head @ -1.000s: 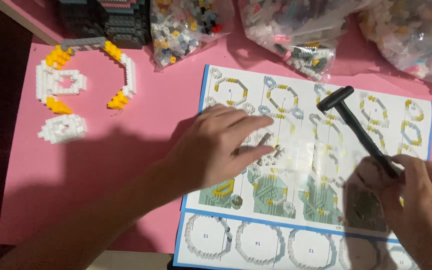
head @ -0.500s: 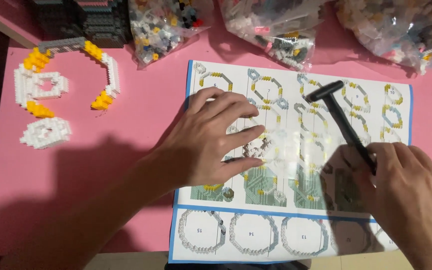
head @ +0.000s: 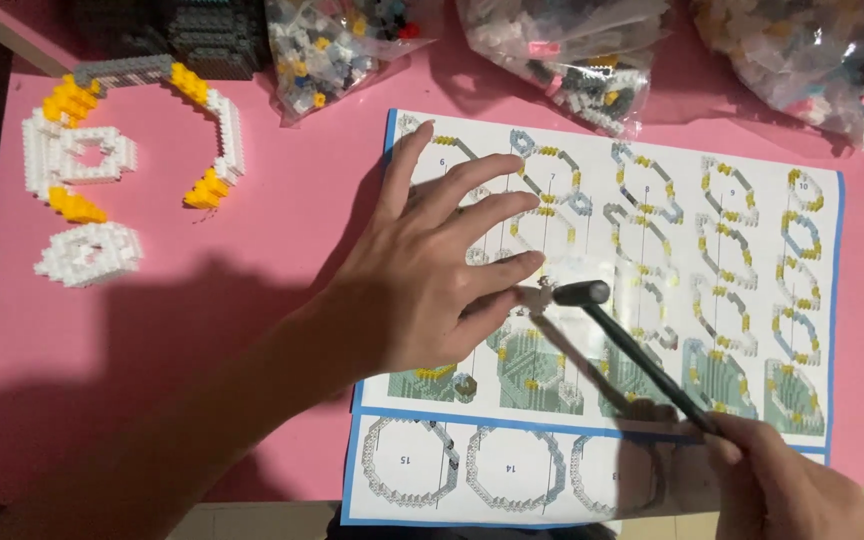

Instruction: Assembling a complex structure using small interlocking toy blocks by following a printed instruction manual.

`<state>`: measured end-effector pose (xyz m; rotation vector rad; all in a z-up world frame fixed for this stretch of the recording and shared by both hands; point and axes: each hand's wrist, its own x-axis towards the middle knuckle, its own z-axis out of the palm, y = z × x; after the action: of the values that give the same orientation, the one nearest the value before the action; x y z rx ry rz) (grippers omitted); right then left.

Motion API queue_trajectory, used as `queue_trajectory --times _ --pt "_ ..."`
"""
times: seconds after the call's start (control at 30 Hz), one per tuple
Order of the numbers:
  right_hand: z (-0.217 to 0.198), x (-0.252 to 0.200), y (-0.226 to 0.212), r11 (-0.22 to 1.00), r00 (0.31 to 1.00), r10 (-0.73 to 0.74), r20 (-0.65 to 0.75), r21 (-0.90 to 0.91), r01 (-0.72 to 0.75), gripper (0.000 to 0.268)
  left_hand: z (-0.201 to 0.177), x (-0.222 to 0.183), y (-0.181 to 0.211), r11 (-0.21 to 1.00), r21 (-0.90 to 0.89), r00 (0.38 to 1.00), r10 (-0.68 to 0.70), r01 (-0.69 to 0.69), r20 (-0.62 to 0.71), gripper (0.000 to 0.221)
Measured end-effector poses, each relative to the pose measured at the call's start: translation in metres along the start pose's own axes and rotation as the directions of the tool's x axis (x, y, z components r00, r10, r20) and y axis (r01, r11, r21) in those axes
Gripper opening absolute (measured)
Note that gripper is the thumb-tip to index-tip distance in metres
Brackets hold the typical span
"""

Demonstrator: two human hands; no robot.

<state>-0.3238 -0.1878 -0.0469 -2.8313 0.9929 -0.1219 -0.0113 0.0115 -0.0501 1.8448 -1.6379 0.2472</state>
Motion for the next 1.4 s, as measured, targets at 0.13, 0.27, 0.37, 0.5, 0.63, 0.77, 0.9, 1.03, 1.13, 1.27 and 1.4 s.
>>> queue_trajectory --times 0.13,0.27,0.37,0.5,0.63,0.77,0.9,1.03,1.13,1.27,1.4 --pt "0.011 -0.006 0.014 0.996 0.998 -0.027 0.056 -0.083 0.032 0.019 0.000 0.000 0.002 1.000 0.002 1.000 -0.001 0.001 -0.016 0.019" --pt "0.017 -0.005 0.017 0.993 0.995 -0.097 0.004 -0.063 0.098 0.022 -0.001 0.001 0.003 1.000 0.011 1.000 0.004 -0.004 -0.021 0.013" --pt "0.020 -0.008 0.019 0.991 0.998 0.059 -0.013 -0.123 -0.061 0.025 0.000 0.000 0.002 1.000 0.001 1.000 -0.008 0.008 -0.002 0.018" --pt "0.015 -0.006 0.011 0.996 0.999 -0.040 -0.020 -0.082 0.039 0.021 0.001 0.000 0.002 1.000 0.012 1.000 -0.023 0.023 0.007 0.018" --pt "0.019 0.003 0.011 0.997 0.996 -0.079 0.046 0.013 0.078 0.031 0.000 0.001 0.003 1.000 -0.011 1.000 -0.027 0.027 -0.006 0.014" --pt "0.014 -0.001 0.000 0.999 0.999 -0.032 -0.010 -0.004 0.032 0.028 -0.001 0.001 0.002 0.999 -0.025 0.999 -0.046 0.047 0.018 0.013" --pt "0.020 0.002 0.002 0.988 0.986 -0.150 -0.069 0.027 0.152 0.024 -0.003 0.003 0.003 0.997 -0.031 0.997 -0.063 0.064 0.035 0.016" --pt "0.019 0.006 0.002 0.990 0.990 -0.140 0.021 0.022 0.139 0.026 -0.004 0.004 0.002 0.993 -0.065 0.993 -0.099 0.103 0.057 0.016" --pt "0.022 -0.005 0.008 0.990 0.989 -0.132 -0.069 -0.050 0.128 0.019 -0.004 0.002 0.000 0.996 -0.036 0.995 -0.077 0.079 0.063 0.019" --pt "0.018 -0.007 0.005 0.995 0.995 -0.079 0.054 -0.064 0.082 0.007 -0.004 0.002 0.001 0.995 -0.051 0.996 -0.079 0.081 0.037 0.014" --pt "0.014 -0.009 0.002 0.987 0.969 0.079 0.235 -0.153 -0.043 0.026 -0.005 0.001 0.001 0.995 -0.066 0.997 -0.072 0.074 0.024 0.014"
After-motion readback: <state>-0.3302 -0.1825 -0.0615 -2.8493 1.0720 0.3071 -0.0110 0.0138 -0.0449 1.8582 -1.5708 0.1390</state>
